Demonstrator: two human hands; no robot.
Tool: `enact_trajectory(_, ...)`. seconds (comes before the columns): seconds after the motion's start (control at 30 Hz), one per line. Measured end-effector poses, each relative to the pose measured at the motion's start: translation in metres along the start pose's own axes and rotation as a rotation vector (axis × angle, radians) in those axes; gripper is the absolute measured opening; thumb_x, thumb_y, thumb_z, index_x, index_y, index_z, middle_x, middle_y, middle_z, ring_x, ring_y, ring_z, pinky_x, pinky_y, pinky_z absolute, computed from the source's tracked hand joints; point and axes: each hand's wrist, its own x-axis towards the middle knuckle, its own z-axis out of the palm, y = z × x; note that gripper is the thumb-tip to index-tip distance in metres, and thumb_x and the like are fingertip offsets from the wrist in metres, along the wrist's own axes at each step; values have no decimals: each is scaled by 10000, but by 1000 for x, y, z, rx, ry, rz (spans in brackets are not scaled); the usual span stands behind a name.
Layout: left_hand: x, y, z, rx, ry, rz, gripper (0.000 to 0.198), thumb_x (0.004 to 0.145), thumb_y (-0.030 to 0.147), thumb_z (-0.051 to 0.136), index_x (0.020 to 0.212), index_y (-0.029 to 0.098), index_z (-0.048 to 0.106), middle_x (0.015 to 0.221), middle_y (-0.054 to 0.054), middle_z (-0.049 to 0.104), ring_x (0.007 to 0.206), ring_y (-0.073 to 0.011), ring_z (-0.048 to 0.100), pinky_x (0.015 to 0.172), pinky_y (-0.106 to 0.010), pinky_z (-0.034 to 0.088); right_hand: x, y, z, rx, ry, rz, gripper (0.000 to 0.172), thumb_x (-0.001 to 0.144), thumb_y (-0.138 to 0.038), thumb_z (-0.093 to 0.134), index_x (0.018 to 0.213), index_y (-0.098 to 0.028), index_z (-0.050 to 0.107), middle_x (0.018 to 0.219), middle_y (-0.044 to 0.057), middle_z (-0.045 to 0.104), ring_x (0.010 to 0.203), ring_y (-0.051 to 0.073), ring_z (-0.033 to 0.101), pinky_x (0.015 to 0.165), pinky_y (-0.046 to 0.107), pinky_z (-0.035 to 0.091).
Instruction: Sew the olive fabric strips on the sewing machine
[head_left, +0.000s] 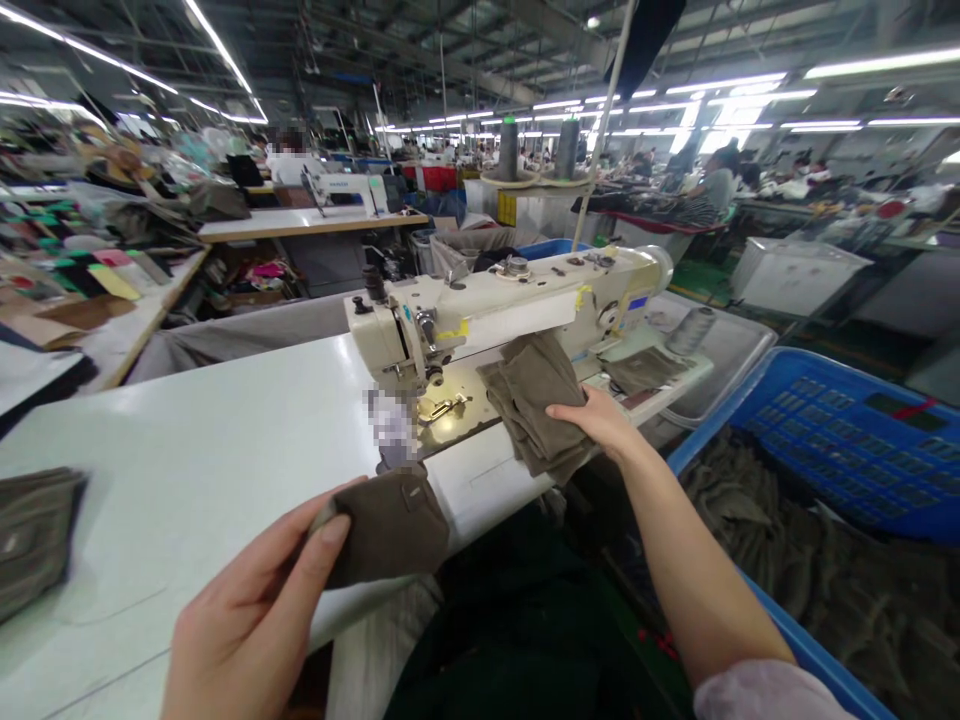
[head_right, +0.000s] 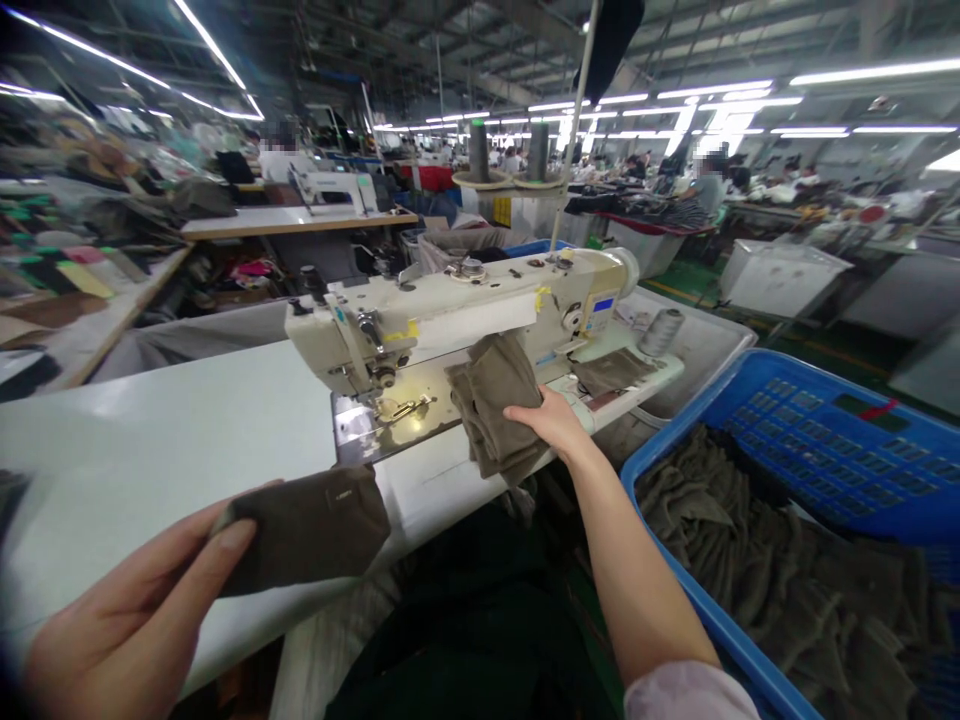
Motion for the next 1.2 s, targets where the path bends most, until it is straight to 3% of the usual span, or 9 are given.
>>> enact_trajectory(0.27,-3,18,23,-36,-247,298,369,959,467,507,1224,292,696,1139,20,764,976,-208,747,855,-284,613,-37,-8,-11,481,-166,166,336,683,-487,761,796,-226,582,469,-70,536,293,79,321,278,222,215)
enact_trajectory(0.4,-8,36,48,190,-356,575,403,974,424,525,1332,273,629,1122,-35,766,845,-210,758,688,-264,614,-66,-11,-18,628,-209,181,349,666,-467,779,835,-197,635,557,-27,627,321,74,386,301,211,272)
enact_trajectory(0.53,-10,66,74,435,-396,674,767,862,291,690,1551,295,353,1533,-131,476,780,-222,751,507,-265,560,-98,-20,-17,766,-249,240,337,649,-411,821,845,-179,677,657,6,688,433,107,534,372,210,400)
enact_trajectory(0.6,-6,78,86,452,-462,694,877,806,158,688,1575,288,287,1624,-163,297,800,-230,751,516,-284,570,-111,-25,-17,834,-288,261,323,636,-384,843,834,-179,690,676,7,695,504,124,587,439,217,469)
enact_trajectory(0.7,6,86,99,256,-587,688,762,742,55,637,1460,262,489,1562,-129,434,936,-259,740,721,-346,619,-120,-29,-24,830,-325,267,351,644,-464,854,780,-192,679,571,-25,619,406,95,478,330,195,336)
enact_trajectory(0.77,15,88,104,-39,-621,565,516,757,103,645,1254,242,661,1363,-85,646,1044,-270,712,899,-383,590,-117,-27,-35,838,-305,212,446,661,-601,820,755,-194,666,546,-35,567,362,60,345,295,187,188)
enact_trajectory(0.87,31,92,107,-530,-610,131,274,796,274,712,1066,227,730,1157,-64,749,1141,-272,674,1026,-389,530,-99,-15,-50,823,-112,14,538,714,-717,724,873,-204,686,682,-12,616,405,43,276,334,184,153)
enact_trajectory(1.0,47,92,114,-888,-792,-495,459,718,398,830,1105,180,716,1117,-118,760,1019,-297,725,940,-414,588,-75,6,-48,521,-2,-108,595,678,-666,771,1082,-237,689,830,21,674,576,124,521,452,222,371)
enact_trajectory(1.2,56,77,148,-945,-874,-691,518,659,356,889,1098,144,713,1096,-135,765,956,-273,743,889,-366,607,-65,14,-28,433,-224,-27,544,685,-530,785,1098,-187,701,619,-29,622,534,158,559,479,258,410)
